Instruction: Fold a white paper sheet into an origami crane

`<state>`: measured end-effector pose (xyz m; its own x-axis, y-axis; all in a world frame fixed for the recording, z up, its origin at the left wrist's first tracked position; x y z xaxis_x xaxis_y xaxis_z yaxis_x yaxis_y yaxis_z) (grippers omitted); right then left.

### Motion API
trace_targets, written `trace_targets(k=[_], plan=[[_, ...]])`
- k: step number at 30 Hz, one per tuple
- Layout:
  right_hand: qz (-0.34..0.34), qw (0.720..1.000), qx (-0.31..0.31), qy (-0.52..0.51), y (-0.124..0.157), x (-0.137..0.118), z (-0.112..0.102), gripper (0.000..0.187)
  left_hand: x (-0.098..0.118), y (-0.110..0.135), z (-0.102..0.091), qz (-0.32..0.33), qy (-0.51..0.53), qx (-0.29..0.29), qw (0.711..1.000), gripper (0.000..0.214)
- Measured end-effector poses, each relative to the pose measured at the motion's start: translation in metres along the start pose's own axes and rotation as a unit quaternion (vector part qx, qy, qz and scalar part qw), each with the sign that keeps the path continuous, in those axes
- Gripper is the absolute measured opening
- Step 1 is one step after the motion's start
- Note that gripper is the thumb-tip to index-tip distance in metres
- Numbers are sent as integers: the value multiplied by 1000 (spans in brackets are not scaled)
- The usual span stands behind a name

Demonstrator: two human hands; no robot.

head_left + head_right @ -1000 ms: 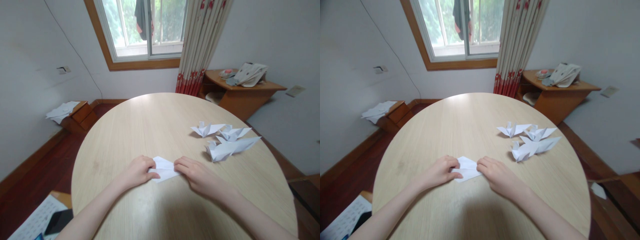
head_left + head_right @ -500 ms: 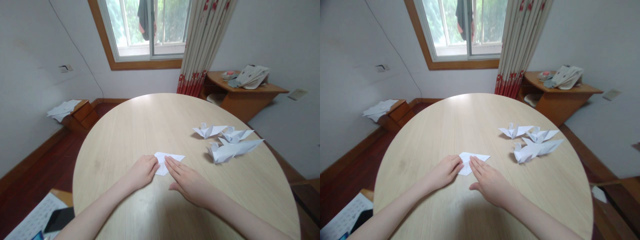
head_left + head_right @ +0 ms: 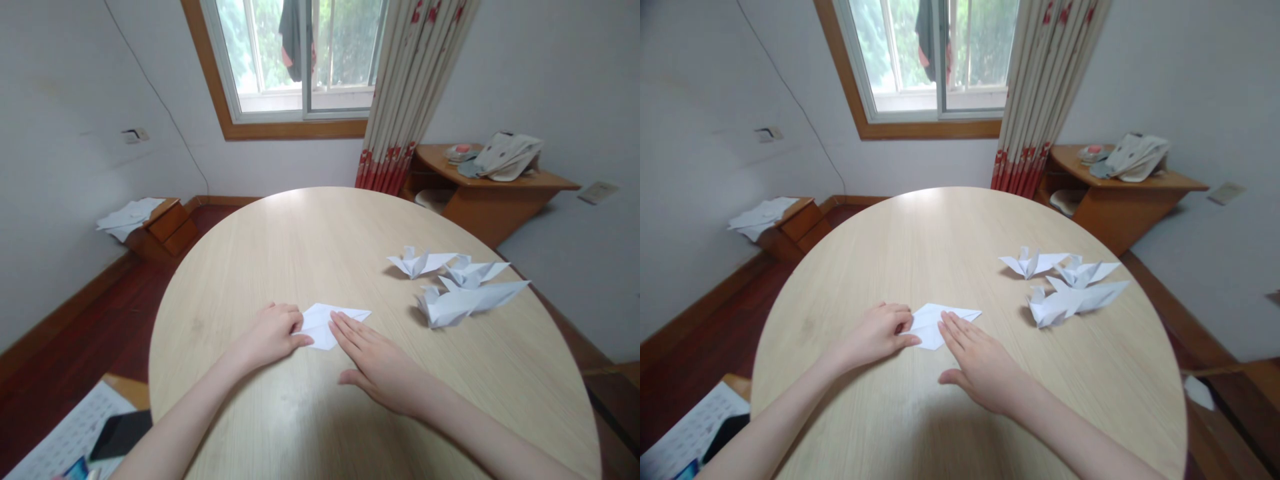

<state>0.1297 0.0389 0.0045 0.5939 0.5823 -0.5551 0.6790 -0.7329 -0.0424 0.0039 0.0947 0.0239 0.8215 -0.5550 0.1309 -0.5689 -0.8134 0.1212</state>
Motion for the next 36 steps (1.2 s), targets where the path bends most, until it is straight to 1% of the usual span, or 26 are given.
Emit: trace_targets(k=[5, 8, 11, 15, 19, 23, 26, 28, 31, 34, 36], plan=[[12, 1000, -4, 15, -2, -2, -1, 71, -16, 2, 2, -46, 28, -45, 998, 33], [18, 999, -2, 35, -3, -3, -3, 66, -20, 3, 0, -63, 36, -61, 995, 33], [8, 999, 18, 42, -3, -5, -5, 63, -24, 3, -3, -71, 32, -61, 995, 32], [10, 998, 35, 45, -2, -1, -9, 61, -37, 5, -5, -90, 25, -54, 994, 33], [32, 997, 27, 64, -2, 5, -13, 57, -49, 6, -5, -104, 30, -55, 993, 32], [39, 996, 23, 77, -2, 6, -17, 56, -53, 7, -7, -105, 40, -43, 993, 28], [32, 996, 23, 74, -2, 4, -17, 55, -49, 6, -13, -84, 36, -12, 996, 23], [30, 997, 17, 73, -3, 4, -16, 53, -40, 6, -18, -48, 35, 13, 998, 19], [23, 997, 20, 75, -3, 4, -17, 49, -19, 6, -24, 20, 53, 40, 998, 21], [7, 996, 44, 81, -4, 4, -19, 46, 3, 7, -25, 71, 70, 69, 993, 26], [-10, 993, 58, 101, -4, 2, -20, 43, 15, 7, -23, 98, 72, 91, 988, 19]])
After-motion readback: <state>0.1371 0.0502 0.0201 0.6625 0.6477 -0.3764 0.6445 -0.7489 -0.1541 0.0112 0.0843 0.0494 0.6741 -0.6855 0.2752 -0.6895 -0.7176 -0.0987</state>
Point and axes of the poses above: each hand's wrist, its own y-axis away from the middle knuckle, its own z-axis out of the palm, x = y × z, the point moved 9 cm from there along -y, towards the middle knuckle, and after that the axes turned 13 degrees about -y, right-handed, at the moved point
